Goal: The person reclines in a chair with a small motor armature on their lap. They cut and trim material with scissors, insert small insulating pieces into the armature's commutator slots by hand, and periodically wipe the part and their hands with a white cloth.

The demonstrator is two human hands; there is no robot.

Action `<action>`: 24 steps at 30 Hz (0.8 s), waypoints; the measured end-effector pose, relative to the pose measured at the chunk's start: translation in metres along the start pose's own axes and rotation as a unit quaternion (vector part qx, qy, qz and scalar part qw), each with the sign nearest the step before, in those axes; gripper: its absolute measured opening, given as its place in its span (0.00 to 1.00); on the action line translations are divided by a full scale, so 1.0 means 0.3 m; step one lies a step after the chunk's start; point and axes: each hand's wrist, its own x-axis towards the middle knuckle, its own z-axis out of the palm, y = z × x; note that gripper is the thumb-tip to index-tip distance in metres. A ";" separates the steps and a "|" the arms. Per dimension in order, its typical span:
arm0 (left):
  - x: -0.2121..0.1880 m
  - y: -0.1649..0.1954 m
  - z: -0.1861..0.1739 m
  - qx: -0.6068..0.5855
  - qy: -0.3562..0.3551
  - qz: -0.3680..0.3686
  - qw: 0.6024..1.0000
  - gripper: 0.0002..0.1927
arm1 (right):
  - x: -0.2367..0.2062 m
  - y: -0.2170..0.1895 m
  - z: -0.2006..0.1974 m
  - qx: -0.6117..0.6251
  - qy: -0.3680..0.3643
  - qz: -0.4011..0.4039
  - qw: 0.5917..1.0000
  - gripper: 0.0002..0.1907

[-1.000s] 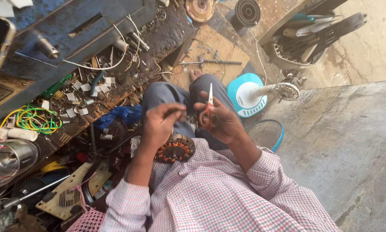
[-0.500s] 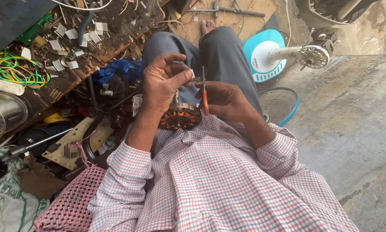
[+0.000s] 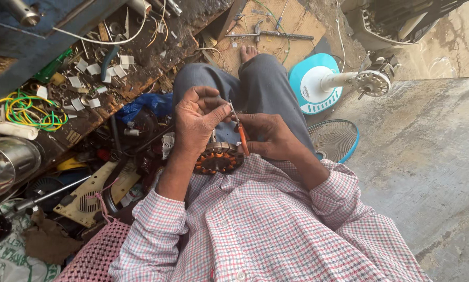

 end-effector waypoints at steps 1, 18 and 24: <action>0.001 -0.007 -0.002 -0.003 0.003 -0.004 1.000 0.17 | -0.001 0.003 -0.002 0.005 0.000 0.004 1.000 0.34; 0.053 -0.051 -0.028 0.160 -0.018 -0.084 0.983 0.14 | 0.492 -0.331 -0.765 -0.036 0.173 -0.032 0.984 0.26; 0.185 -0.154 -0.092 0.206 -0.066 -0.115 0.970 0.10 | 0.906 -0.704 -1.224 -0.390 0.401 0.134 0.818 0.29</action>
